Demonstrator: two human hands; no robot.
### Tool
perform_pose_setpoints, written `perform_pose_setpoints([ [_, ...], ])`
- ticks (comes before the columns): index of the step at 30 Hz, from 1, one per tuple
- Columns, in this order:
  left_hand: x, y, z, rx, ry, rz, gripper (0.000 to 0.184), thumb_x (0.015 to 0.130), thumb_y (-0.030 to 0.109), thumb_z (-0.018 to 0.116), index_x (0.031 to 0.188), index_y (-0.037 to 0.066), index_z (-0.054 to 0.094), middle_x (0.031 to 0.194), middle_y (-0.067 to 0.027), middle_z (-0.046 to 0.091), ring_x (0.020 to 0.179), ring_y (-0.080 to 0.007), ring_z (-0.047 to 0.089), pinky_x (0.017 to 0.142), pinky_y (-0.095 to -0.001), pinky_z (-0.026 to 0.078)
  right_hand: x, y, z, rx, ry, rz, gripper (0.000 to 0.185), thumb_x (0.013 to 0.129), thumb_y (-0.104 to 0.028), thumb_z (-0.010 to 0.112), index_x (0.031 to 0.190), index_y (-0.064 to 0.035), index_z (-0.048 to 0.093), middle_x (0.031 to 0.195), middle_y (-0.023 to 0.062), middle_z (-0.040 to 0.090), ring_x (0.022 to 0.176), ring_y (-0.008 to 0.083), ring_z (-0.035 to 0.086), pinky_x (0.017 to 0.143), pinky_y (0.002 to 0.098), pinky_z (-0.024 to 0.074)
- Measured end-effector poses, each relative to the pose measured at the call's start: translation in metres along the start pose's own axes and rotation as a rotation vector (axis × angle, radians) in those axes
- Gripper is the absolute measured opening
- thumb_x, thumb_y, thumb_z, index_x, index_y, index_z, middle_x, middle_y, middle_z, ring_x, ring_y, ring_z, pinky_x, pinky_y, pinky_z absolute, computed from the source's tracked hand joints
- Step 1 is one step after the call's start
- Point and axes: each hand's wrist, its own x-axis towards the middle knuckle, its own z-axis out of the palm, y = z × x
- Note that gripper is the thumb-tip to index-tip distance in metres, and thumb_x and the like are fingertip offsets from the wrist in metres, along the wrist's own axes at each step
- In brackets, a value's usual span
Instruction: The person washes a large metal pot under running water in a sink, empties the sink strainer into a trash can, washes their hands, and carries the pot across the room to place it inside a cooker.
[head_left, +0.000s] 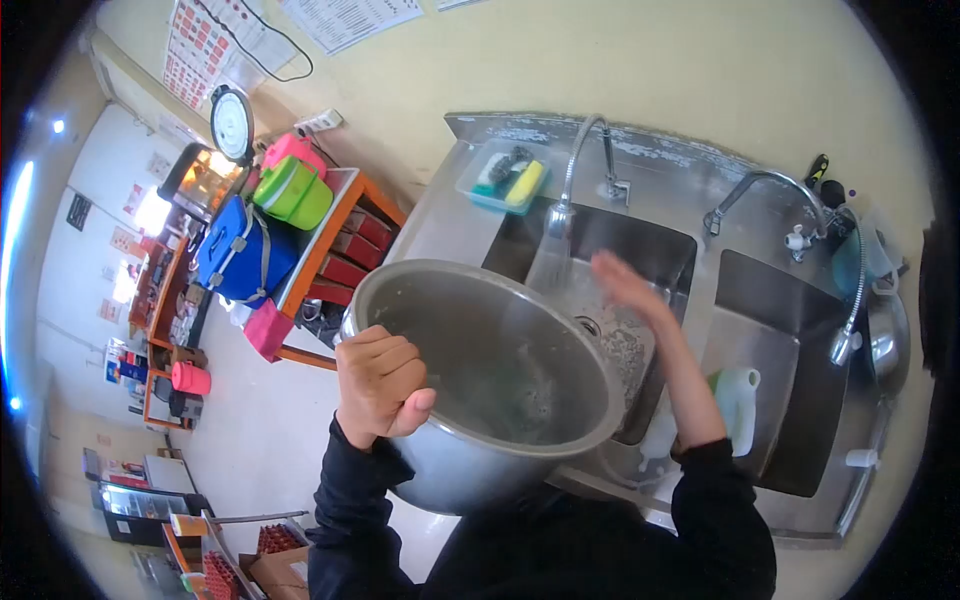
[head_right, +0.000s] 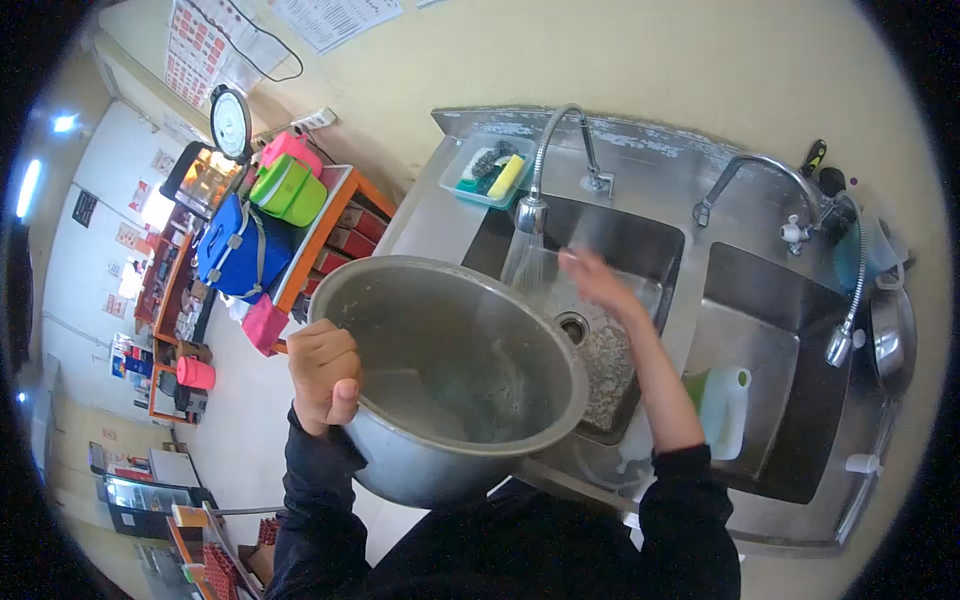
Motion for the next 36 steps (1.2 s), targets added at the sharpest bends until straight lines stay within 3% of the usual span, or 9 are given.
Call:
perform_pose_setpoints([
  [2,-0.001,-0.008,0.0,-0.065,0.017,-0.018,0.049,0.092,0.038,0.038,0.051,0.01,0.036,0.051,-0.004,0.033,0.042,-0.0221,0.038,0.044,-0.0332,0.029,0.038,-0.028,-0.005,0.042,0.218,-0.219,0.067,0.091,-0.048,0.053,0.139,-0.0042,0.037,0.119,0.0125,0.056,0.099,0.019,0.058,0.084,0.0351,0.0479],
  [4,-0.003,-0.025,0.005,-0.125,0.077,-0.035,0.055,0.095,0.038,0.03,0.048,0.01,0.035,0.048,-0.0028,0.033,0.041,-0.021,0.037,0.043,-0.0329,0.028,0.068,-0.06,-0.004,0.096,0.141,-0.297,0.062,0.088,-0.038,0.06,0.134,-0.001,0.041,0.117,0.0122,0.057,0.099,0.022,0.059,0.09,0.0382,0.045],
  [7,0.005,-0.043,0.015,-0.292,0.158,-0.209,0.057,0.095,0.038,0.028,0.045,0.011,0.035,0.045,-0.0017,0.037,0.041,-0.0194,0.037,0.043,-0.0327,0.027,0.107,-0.077,-0.014,-0.221,0.004,-0.285,0.046,0.083,-0.018,0.066,0.121,-0.0012,0.05,0.109,0.0101,0.059,0.094,0.0207,0.06,0.084,0.0374,0.0484],
  [13,0.035,-0.061,0.052,-0.251,0.16,-0.288,0.058,0.096,0.034,0.029,0.044,0.01,0.038,0.043,-0.0018,0.039,0.039,-0.0178,0.038,0.046,-0.0318,0.028,0.108,-0.097,-0.011,0.146,-0.105,-0.224,0.025,0.074,0.002,0.065,0.097,-0.0041,0.056,0.092,0.0065,0.058,0.075,0.0134,0.058,0.055,0.0273,0.0513],
  [19,0.039,-0.071,0.088,-0.255,0.215,-0.271,0.059,0.098,0.036,0.029,0.046,0.009,0.038,0.042,-0.001,0.04,0.039,-0.0161,0.038,0.046,-0.0305,0.029,0.141,-0.096,0.02,0.267,0.049,-0.314,0.026,0.071,-0.002,0.067,0.094,-0.003,0.055,0.084,0.0079,0.058,0.066,0.0168,0.06,0.05,0.0294,0.0499],
  [27,0.043,-0.083,0.128,-0.27,0.297,-0.297,0.063,0.098,0.037,0.025,0.045,0.007,0.039,0.042,-0.0018,0.038,0.039,-0.0143,0.038,0.046,-0.0296,0.028,0.149,-0.094,0.034,0.321,0.146,-0.361,0.026,0.069,-0.004,0.066,0.094,-0.0053,0.06,0.09,0.0101,0.062,0.088,0.0221,0.061,0.077,0.033,0.0482],
  [28,0.045,-0.084,0.133,-0.269,0.306,-0.288,0.063,0.098,0.037,0.024,0.045,0.007,0.039,0.042,-0.0019,0.038,0.039,-0.0143,0.038,0.046,-0.0295,0.028,0.147,-0.094,0.031,0.264,0.106,-0.363,0.026,0.079,-0.001,0.064,0.103,-0.0061,0.055,0.095,0.0064,0.059,0.077,0.0159,0.062,0.061,0.03,0.0539],
  [35,0.042,-0.093,0.168,-0.275,0.3,-0.3,0.065,0.098,0.04,0.023,0.045,0.008,0.041,0.042,-0.0025,0.038,0.039,-0.0147,0.038,0.045,-0.0298,0.029,0.127,-0.101,0.022,0.355,0.048,-0.331,0.025,0.08,-0.001,0.062,0.104,-0.0058,0.055,0.098,0.0059,0.058,0.075,0.0148,0.06,0.06,0.0291,0.0519],
  [36,0.042,-0.094,0.173,-0.273,0.296,-0.301,0.065,0.098,0.041,0.023,0.044,0.008,0.04,0.042,-0.0025,0.038,0.039,-0.0148,0.038,0.045,-0.0298,0.029,0.127,-0.101,0.022,0.421,0.106,-0.383,0.025,0.07,-0.002,0.065,0.095,-0.0027,0.061,0.086,0.0084,0.062,0.076,0.0187,0.06,0.064,0.031,0.0489],
])
